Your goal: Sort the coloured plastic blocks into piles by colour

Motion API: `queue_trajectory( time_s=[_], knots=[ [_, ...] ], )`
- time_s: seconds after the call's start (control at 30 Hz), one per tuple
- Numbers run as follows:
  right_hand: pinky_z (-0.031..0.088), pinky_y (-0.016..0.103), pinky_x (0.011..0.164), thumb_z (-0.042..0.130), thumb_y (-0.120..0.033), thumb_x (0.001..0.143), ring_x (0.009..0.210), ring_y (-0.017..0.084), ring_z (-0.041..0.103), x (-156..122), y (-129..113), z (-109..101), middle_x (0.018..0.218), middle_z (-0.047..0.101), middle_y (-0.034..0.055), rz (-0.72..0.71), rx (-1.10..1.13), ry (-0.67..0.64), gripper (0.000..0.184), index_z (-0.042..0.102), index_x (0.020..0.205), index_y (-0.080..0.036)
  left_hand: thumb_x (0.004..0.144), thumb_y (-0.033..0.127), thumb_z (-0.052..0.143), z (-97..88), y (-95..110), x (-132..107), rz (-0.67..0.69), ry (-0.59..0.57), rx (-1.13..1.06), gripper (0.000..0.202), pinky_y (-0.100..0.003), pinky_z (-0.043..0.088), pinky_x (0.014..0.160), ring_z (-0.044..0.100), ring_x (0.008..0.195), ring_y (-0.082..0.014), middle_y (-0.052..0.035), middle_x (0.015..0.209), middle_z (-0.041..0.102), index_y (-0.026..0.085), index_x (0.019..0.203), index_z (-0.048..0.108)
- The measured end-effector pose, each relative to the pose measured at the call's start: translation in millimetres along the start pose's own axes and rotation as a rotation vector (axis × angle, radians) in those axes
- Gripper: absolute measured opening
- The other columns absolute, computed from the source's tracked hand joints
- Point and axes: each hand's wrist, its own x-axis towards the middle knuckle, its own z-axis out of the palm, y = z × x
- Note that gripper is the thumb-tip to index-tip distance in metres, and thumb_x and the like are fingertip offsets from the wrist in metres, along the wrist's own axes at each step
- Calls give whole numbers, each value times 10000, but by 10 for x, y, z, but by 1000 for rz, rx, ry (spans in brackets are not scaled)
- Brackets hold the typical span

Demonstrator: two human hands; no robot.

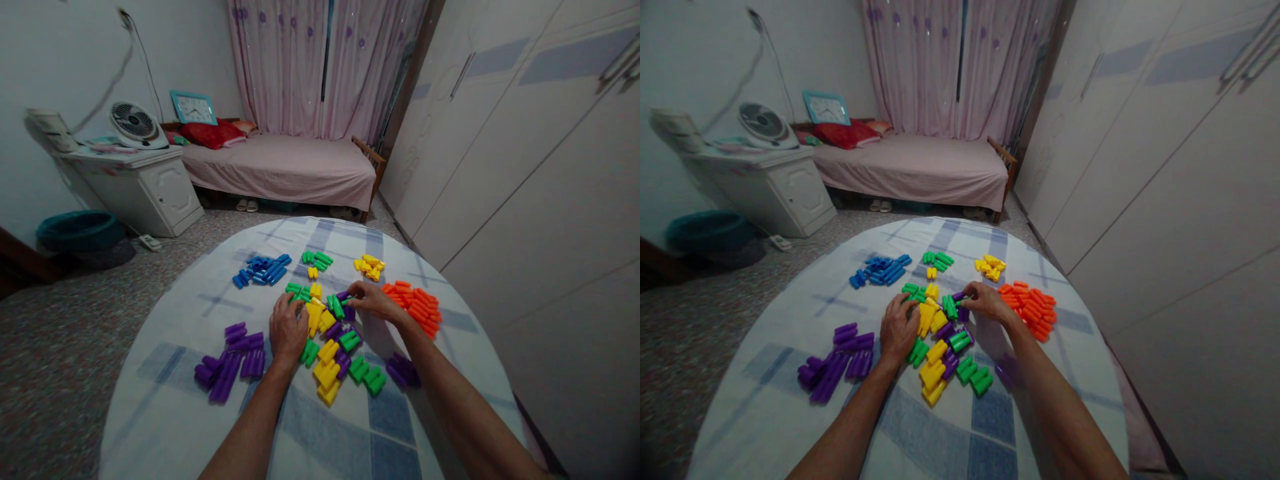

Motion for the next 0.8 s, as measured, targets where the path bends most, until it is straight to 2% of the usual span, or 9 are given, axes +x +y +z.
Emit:
queue_trajectory(
  time_s=[0.17,0.37,0.5,0.6,0.8],
  knots=[
    [431,232,676,634,-261,760,765,138,579,-38,-86,88,865,668,19,20,-33,0,228,657,961,-156,843,237,469,0,-8,7,14,-4,11,241,-446,423,1025,496,1201,-262,-107,1206,592,187,946,681],
    [437,228,635,632,-246,738,714,132,583,-82,-60,-17,827,669,9,41,30,-62,277,669,997,-156,839,233,473,5,-16,2,12,0,-1,235,-444,424,1021,494,1207,-263,-97,1203,591,201,948,679],
    [463,235,654,573,-235,765,731,137,601,-53,-27,-123,840,675,23,36,84,34,207,676,922,-146,841,234,471,4,-6,0,2,-10,10,238,-444,419,1029,486,1220,-265,-100,1223,585,199,951,679],
    [483,238,634,546,-249,792,682,133,611,77,-74,-134,830,680,29,98,134,106,242,665,975,-145,844,237,474,-4,9,0,-10,-15,12,239,-440,418,1032,479,1228,-263,-100,1238,581,194,957,680],
    [482,225,623,560,-155,760,638,120,612,545,-240,54,797,701,22,150,100,102,261,686,987,-147,840,228,474,-8,20,-8,-13,-3,10,229,-440,427,1019,490,1216,-258,-97,1221,589,200,939,678]
  ],
)
